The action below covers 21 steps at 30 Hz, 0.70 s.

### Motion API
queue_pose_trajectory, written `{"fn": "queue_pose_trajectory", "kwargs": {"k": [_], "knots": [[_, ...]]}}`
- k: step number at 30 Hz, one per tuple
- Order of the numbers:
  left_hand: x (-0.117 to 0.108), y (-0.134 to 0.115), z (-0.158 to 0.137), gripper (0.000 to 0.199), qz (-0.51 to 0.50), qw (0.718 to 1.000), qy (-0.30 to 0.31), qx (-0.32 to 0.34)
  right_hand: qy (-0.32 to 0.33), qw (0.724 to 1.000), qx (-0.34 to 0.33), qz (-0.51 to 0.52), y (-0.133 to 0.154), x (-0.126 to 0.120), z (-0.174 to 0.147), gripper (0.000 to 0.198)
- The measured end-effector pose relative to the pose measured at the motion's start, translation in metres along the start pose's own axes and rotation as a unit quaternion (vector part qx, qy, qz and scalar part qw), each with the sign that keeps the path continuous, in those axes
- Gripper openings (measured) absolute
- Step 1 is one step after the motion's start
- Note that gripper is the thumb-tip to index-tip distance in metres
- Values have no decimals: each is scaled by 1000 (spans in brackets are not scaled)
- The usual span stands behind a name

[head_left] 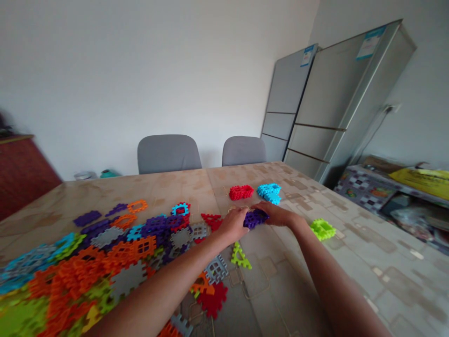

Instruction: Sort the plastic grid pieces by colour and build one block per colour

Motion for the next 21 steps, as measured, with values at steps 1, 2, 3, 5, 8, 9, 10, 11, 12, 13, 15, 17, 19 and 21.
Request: {"fn": "queue_pose_trajectory", "kwargs": {"k": [1, 2, 3, 5, 8, 9, 10, 11, 12, 13, 15, 17, 19, 21], "knots": [[1, -2, 1, 34, 0, 1000, 0, 3, 0, 1000, -1, -1, 0, 0, 0, 50], [1, -3, 1, 34, 1, 1000, 0, 6, 1, 1000, -1, -1, 0, 1, 0, 50], [2, -5, 2, 33, 2, 1000, 0, 9, 3, 1000, -1, -2, 0, 1, 0, 51], [4, -7, 3, 33, 5, 1000, 0, 13, 7, 1000, -1, -2, 0, 2, -1, 51], [5, -8, 4, 33, 8, 1000, -2, 15, 14, 1000, 3, 0, -1, 4, 0, 45], [5, -8, 3, 33, 10, 1000, -2, 16, 15, 1000, 6, 1, -2, 4, 0, 43], [4, -8, 3, 33, 11, 1000, -3, 17, 15, 1000, 10, 3, -2, 5, 0, 40], [3, -7, 2, 33, 11, 1000, -4, 19, 15, 1000, 15, 4, -2, 5, 0, 38], [2, -7, 1, 33, 12, 1000, -5, 20, 13, 1000, 20, 6, -2, 4, 0, 37], [0, -7, 0, 33, 12, 1000, -7, 21, 10, 1000, 26, 7, -2, 2, -1, 35], [-4, -8, -4, 34, 12, 1000, -13, 21, -1, 999, 42, 9, -5, -6, -6, 37], [-11, -12, -8, 35, 11, 999, -26, 22, -21, 998, 64, 9, -15, -21, -15, 41], [-16, -22, -12, 36, 4, 999, -41, 30, -45, 995, 92, 7, -31, -42, -30, 42], [-16, -40, -16, 36, -13, 997, -45, 54, -71, 990, 124, 0, -53, -64, -51, 35]]}}
Point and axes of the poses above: each hand's wrist, its own z-axis towards the middle knuckle, its own x-axis out of the palm, y = z × x, the point moved 10 cm from there along z, towards the middle knuckle, and after that the axes turned 1 degree about -z, right-handed, at the moved point
